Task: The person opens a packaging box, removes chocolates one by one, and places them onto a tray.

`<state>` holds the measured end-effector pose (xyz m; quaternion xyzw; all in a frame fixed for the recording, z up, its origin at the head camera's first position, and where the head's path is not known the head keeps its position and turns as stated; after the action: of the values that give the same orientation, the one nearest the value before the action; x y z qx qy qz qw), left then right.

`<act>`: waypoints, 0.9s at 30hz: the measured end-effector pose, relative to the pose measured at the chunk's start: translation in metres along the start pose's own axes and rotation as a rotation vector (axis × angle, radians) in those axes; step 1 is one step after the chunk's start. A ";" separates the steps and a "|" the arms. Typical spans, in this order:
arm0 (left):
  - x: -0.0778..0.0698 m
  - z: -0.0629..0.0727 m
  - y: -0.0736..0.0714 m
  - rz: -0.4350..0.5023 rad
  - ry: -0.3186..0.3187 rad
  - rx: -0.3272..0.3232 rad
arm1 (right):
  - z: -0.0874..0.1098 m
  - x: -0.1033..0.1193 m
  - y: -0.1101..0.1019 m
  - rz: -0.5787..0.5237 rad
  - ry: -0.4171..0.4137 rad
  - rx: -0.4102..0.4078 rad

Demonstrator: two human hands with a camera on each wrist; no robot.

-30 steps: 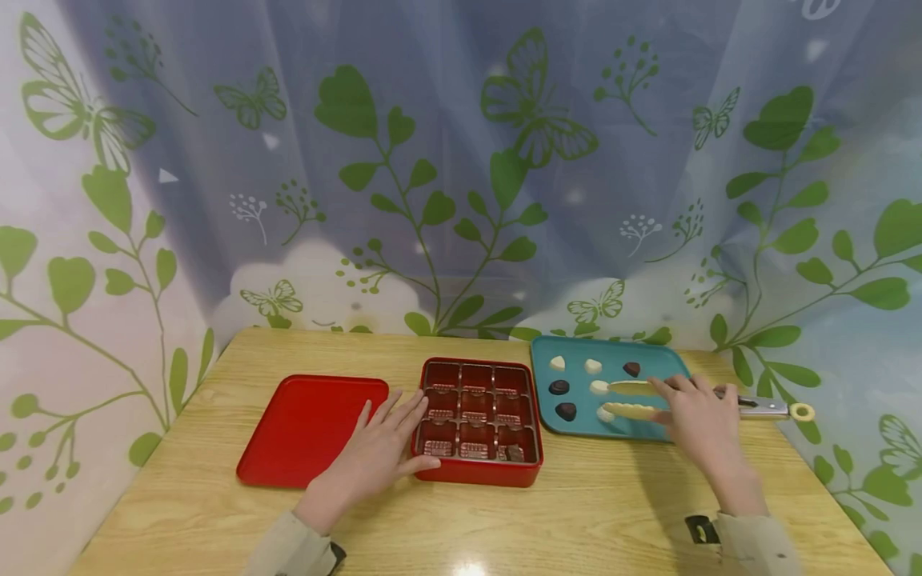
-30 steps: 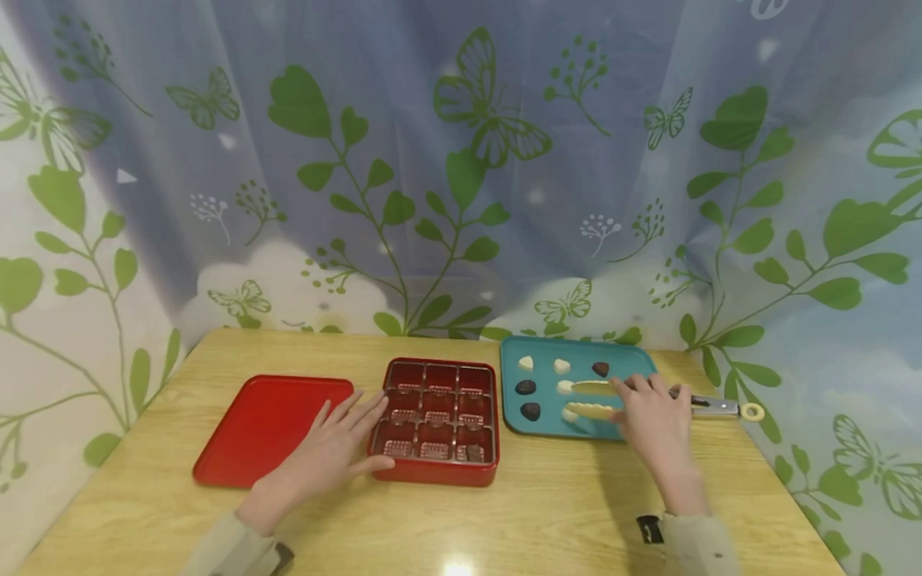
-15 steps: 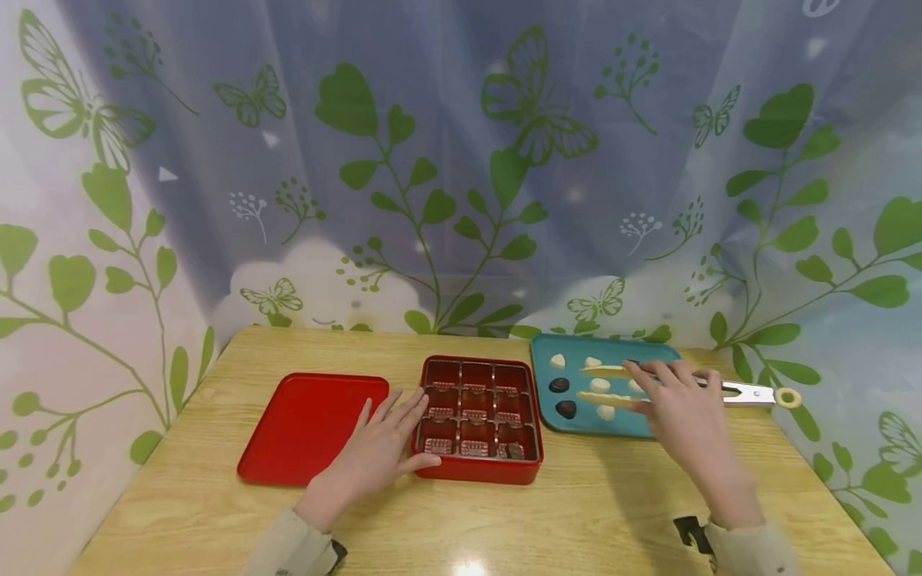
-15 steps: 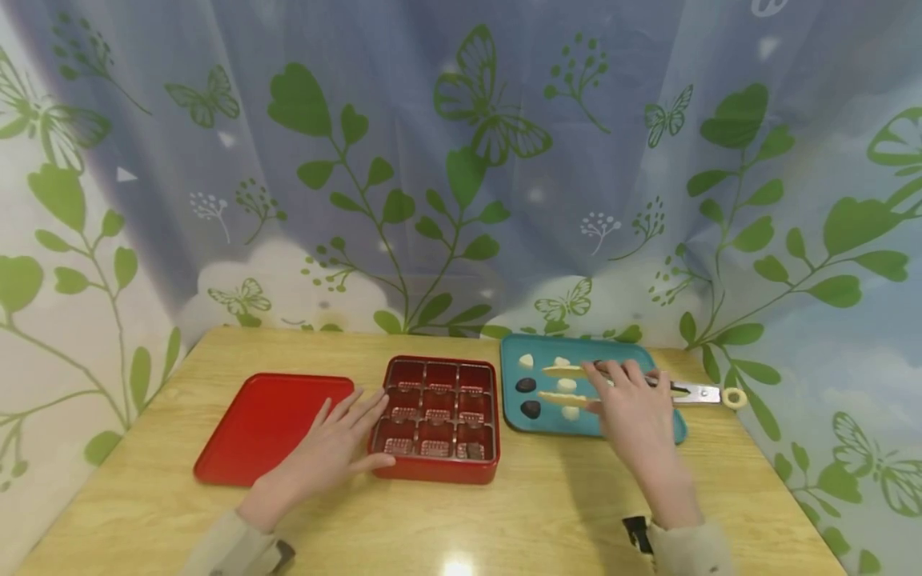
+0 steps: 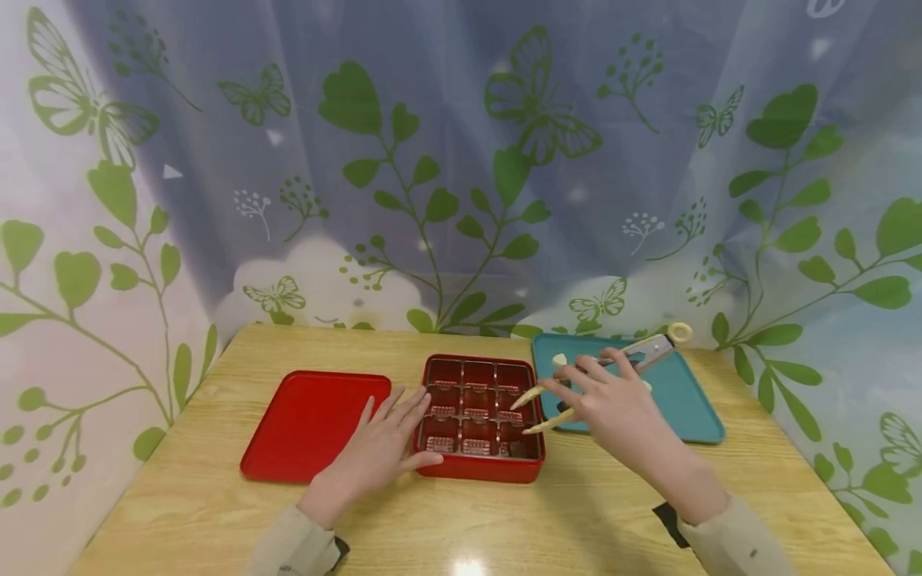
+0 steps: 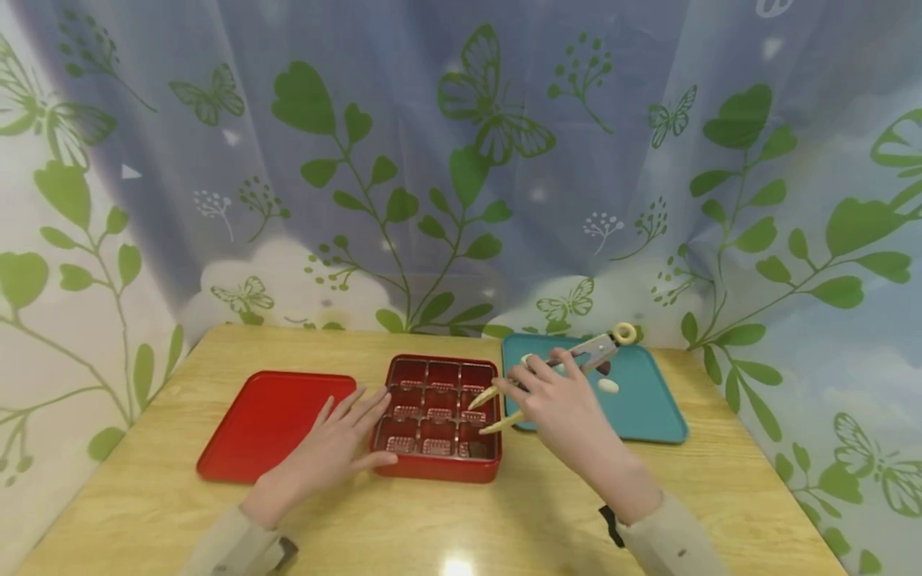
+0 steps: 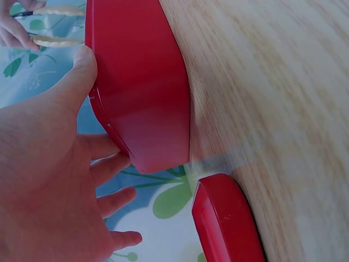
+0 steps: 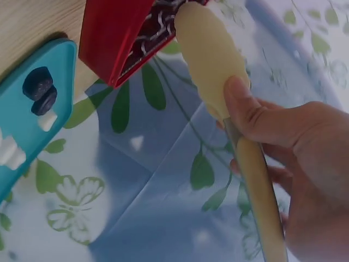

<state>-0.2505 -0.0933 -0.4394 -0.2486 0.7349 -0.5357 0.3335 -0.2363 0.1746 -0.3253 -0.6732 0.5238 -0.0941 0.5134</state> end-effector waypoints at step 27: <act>-0.001 -0.001 -0.001 -0.013 -0.004 0.014 | -0.025 0.068 0.023 0.323 -0.356 0.087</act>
<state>-0.2506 -0.0926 -0.4380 -0.2522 0.7288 -0.5425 0.3331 -0.2376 0.1069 -0.3602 -0.5638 0.5215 0.0870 0.6345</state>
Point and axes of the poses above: each hand's wrist, its own z-axis away from the middle knuckle, its own y-axis out of the palm, x = y × z, the point moved 6 cm from there along -z, towards the middle knuckle, and after that the axes turned 13 degrees about y, right-handed, at the moved point
